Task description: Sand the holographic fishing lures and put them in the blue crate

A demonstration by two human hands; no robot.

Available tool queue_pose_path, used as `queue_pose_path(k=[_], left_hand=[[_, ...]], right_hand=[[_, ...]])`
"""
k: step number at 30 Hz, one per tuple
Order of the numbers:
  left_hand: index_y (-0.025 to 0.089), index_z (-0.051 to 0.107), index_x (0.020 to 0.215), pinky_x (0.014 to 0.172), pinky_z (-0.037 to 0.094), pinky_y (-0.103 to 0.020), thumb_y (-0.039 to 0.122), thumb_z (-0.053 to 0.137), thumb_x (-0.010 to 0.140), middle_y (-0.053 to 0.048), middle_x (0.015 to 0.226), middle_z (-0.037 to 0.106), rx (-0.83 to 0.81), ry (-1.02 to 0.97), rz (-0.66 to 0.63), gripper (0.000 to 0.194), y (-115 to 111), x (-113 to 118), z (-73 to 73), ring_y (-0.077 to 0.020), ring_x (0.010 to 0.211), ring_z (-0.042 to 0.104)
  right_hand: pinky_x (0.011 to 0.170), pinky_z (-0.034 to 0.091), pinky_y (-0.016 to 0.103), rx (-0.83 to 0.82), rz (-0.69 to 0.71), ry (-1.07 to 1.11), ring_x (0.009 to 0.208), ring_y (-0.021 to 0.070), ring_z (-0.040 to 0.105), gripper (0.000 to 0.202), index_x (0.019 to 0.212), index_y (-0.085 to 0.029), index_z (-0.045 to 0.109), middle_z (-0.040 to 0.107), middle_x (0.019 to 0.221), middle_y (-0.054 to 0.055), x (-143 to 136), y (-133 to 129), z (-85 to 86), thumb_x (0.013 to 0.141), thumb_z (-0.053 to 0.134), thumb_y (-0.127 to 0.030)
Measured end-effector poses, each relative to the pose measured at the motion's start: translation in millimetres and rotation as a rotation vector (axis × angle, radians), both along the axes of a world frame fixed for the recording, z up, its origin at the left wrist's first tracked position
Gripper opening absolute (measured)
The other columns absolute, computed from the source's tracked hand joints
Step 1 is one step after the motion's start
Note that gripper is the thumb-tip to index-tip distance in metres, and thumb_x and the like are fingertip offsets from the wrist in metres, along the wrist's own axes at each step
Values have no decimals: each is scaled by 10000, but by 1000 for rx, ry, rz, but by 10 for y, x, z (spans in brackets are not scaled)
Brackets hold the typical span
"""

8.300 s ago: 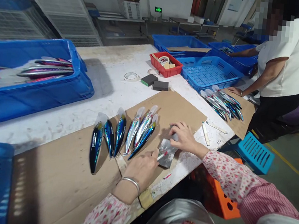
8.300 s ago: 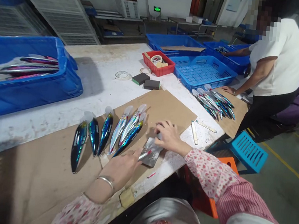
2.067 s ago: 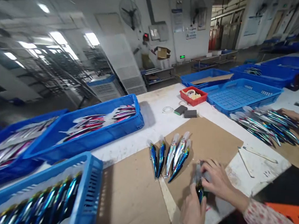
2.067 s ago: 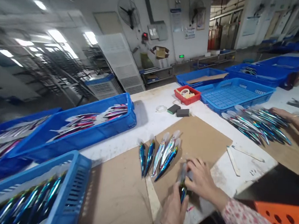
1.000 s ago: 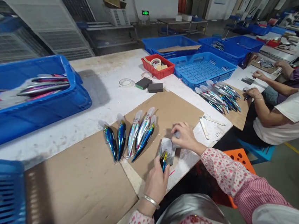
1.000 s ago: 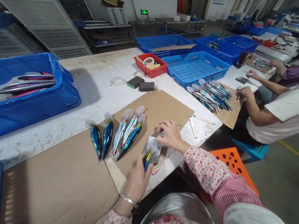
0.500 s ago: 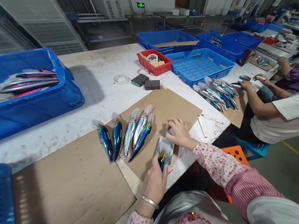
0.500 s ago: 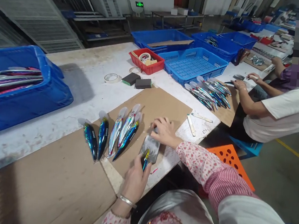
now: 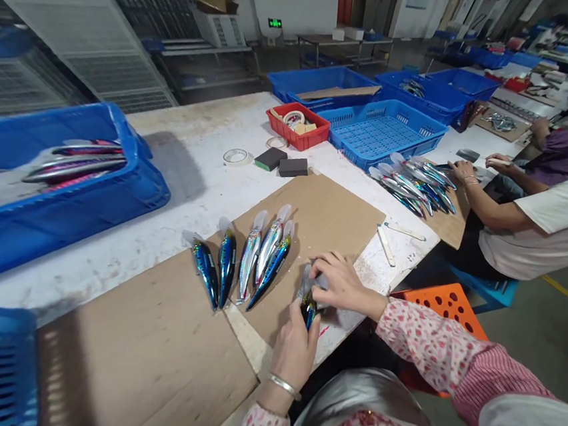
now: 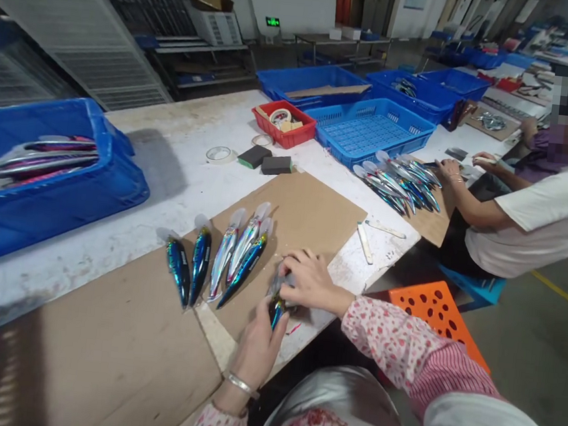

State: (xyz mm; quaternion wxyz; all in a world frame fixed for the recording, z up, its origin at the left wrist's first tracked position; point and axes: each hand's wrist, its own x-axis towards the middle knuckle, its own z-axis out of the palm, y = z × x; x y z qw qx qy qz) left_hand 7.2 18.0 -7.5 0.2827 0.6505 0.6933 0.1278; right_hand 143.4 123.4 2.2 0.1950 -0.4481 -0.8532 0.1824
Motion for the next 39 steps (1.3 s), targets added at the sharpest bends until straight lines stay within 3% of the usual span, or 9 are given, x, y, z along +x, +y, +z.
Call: queue_pose_path(k=[7, 12, 16, 19, 22, 25, 32, 36, 39], left_hand=[[131, 401, 1323, 738, 504, -331, 380, 383, 954, -147, 1033, 703, 34, 175, -81, 446, -49, -140, 113, -263, 962, 683], [173, 508, 1249, 688, 496, -315, 411, 397, 950, -111, 982, 708, -15, 405, -148, 398, 30, -251, 283, -253, 897, 695], [132, 535, 1201, 667, 495, -320, 427, 411, 938, -122, 934, 708, -62, 497, -154, 415, 126, -252, 272, -260, 851, 698], [120, 561, 1136, 632, 487, -310, 415, 403, 938, -126, 907, 708, -66, 554, -165, 389, 150, -264, 174, -264, 817, 703], [127, 563, 1128, 623, 484, -296, 324, 407, 930, -113, 899, 704, -17, 574, -218, 319, 147, -299, 77, -252, 809, 704], [134, 560, 1149, 630, 495, -313, 305, 417, 917, -114, 902, 706, -21, 587, -213, 322, 140, -326, 31, -261, 798, 704], [154, 586, 1065, 585, 492, -324, 345, 426, 913, -100, 818, 709, -59, 594, -190, 292, 146, -316, 10, -270, 727, 705], [146, 570, 1102, 606, 488, -306, 327, 418, 914, -107, 853, 709, -65, 605, -195, 301, 152, -316, 7, -258, 773, 707], [150, 581, 1058, 604, 477, -291, 344, 432, 904, -103, 837, 708, -69, 601, -194, 290, 152, -317, 11, -246, 769, 703]], right_hand=[[936, 373, 442, 28, -326, 201, 1113, 272, 472, 156, 859, -207, 623, 576, 1187, 66, 235, 460, 1, 707, 656, -221], [979, 375, 425, 48, -97, 329, 1125, 253, 493, 220, 901, -199, 617, 568, 1197, 72, 275, 436, -55, 700, 697, -239], [981, 376, 423, 56, 35, 246, 1142, 256, 475, 337, 1019, -196, 614, 551, 1222, 90, 337, 360, -165, 738, 740, -334], [980, 371, 412, 61, 43, 213, 1143, 251, 470, 354, 1025, -203, 618, 546, 1241, 82, 301, 330, -188, 742, 754, -368], [966, 367, 407, 81, 41, 176, 1158, 253, 451, 342, 1010, -222, 622, 542, 1258, 62, 70, 262, -141, 731, 757, -367], [936, 369, 403, 100, 128, 132, 1182, 254, 423, 304, 1003, -249, 617, 531, 1286, 31, -143, 215, -75, 744, 729, -360], [899, 375, 409, 24, 58, 55, 1142, 265, 440, 278, 992, -219, 609, 551, 1255, 64, -47, 233, -58, 742, 700, -299], [904, 360, 414, 105, 105, 88, 1189, 271, 399, 280, 1009, -243, 600, 519, 1299, 43, -173, 197, -82, 758, 681, -336], [892, 373, 395, 65, 117, 93, 1170, 262, 415, 285, 1009, -235, 597, 529, 1285, 48, -127, 227, -104, 747, 683, -307]])
